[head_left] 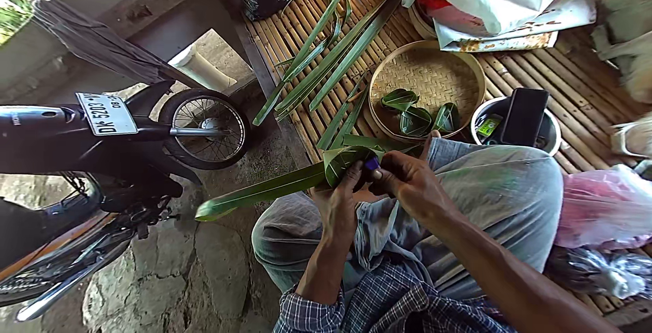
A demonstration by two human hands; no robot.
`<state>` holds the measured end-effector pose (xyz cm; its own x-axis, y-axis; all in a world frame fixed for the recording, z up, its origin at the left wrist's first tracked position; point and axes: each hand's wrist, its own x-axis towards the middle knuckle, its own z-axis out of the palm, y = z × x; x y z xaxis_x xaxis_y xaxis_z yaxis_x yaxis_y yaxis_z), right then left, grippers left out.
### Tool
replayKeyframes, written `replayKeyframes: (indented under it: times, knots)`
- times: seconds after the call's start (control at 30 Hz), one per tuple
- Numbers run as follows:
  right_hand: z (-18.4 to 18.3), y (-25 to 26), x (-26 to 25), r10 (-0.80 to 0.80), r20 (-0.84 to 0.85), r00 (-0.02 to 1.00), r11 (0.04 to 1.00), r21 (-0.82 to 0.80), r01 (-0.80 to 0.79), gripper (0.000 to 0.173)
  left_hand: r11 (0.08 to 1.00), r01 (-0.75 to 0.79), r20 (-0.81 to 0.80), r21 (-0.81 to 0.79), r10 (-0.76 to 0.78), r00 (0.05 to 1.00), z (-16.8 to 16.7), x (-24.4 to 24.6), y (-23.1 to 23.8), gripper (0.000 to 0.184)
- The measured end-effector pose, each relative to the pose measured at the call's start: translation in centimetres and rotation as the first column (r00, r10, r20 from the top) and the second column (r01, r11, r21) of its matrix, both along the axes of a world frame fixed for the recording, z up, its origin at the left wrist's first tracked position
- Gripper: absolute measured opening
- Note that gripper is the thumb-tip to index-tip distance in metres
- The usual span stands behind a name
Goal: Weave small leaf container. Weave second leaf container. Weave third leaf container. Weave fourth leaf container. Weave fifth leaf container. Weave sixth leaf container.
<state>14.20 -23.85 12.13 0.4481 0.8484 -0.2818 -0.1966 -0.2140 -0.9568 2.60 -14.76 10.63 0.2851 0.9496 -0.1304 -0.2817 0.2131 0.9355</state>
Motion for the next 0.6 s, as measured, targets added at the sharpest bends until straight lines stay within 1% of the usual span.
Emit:
replayKeyframes:
  times: [0.07,0.1,0.17,0.23,0.3,0.37,0.4,0.43,0.47,0.53,0.6]
  knots:
    - [-0.2,-1.0,0.0,0.104,-0.121,0.987,0.994,0.024,-0.102,0.023,0.999,-0.031,-0.027,-0.022,0.031,0.999,0.2,-0.2,0.8,0.032]
    - [-0.3,-1.7,0.0,0.13,-0.165,0.978,0.991,0.02,-0.129,0.026,0.998,-0.046,-0.04,-0.043,0.044,0.998,0.3,-0.5,1.3,0.036]
    - [-0.6,-3.2,-0.1,0.147,-0.192,0.97,0.989,0.005,-0.148,0.03,0.996,-0.029,-0.051,-0.083,0.025,0.998,0.4,-1.2,2.4,0.044]
    - [-0.7,-4.3,0.4,0.119,-0.149,0.982,0.993,0.004,-0.12,0.034,0.994,0.02,-0.081,-0.104,-0.028,0.996,0.5,-2.0,3.3,0.043]
    - [-0.3,-4.6,1.3,0.058,-0.029,0.998,0.998,-0.018,-0.059,0.038,0.985,0.122,-0.133,-0.124,-0.138,0.981,0.6,-2.7,3.7,0.042]
    - [0.7,-4.2,2.3,-0.004,0.2,0.98,0.998,-0.059,0.017,0.044,0.958,0.249,-0.166,-0.141,-0.271,0.948,0.8,-2.8,3.6,0.044]
    - [1.1,-3.7,2.6,-0.027,0.356,0.934,0.997,-0.064,0.053,0.046,0.942,0.306,-0.177,-0.139,-0.327,0.928,1.0,-2.6,3.4,0.046]
    - [1.3,-3.2,2.9,-0.035,0.514,0.857,0.996,-0.053,0.073,0.048,0.926,0.354,-0.186,-0.13,-0.373,0.909,1.3,-2.4,3.1,0.049]
    - [1.6,-2.9,3.1,-0.026,0.638,0.77,0.996,-0.045,0.071,0.049,0.92,0.378,-0.201,-0.107,-0.392,0.898,1.5,-2.1,2.8,0.051]
    - [2.0,-2.3,2.8,0.023,0.776,0.63,0.996,-0.071,0.051,0.046,0.921,0.388,-0.264,-0.017,-0.379,0.887,1.8,-1.6,2.2,0.052]
    - [1.8,-1.9,1.9,0.05,0.838,0.543,0.993,-0.102,0.065,0.042,0.914,0.392,-0.37,0.101,-0.331,0.868,1.9,-1.3,1.8,0.052]
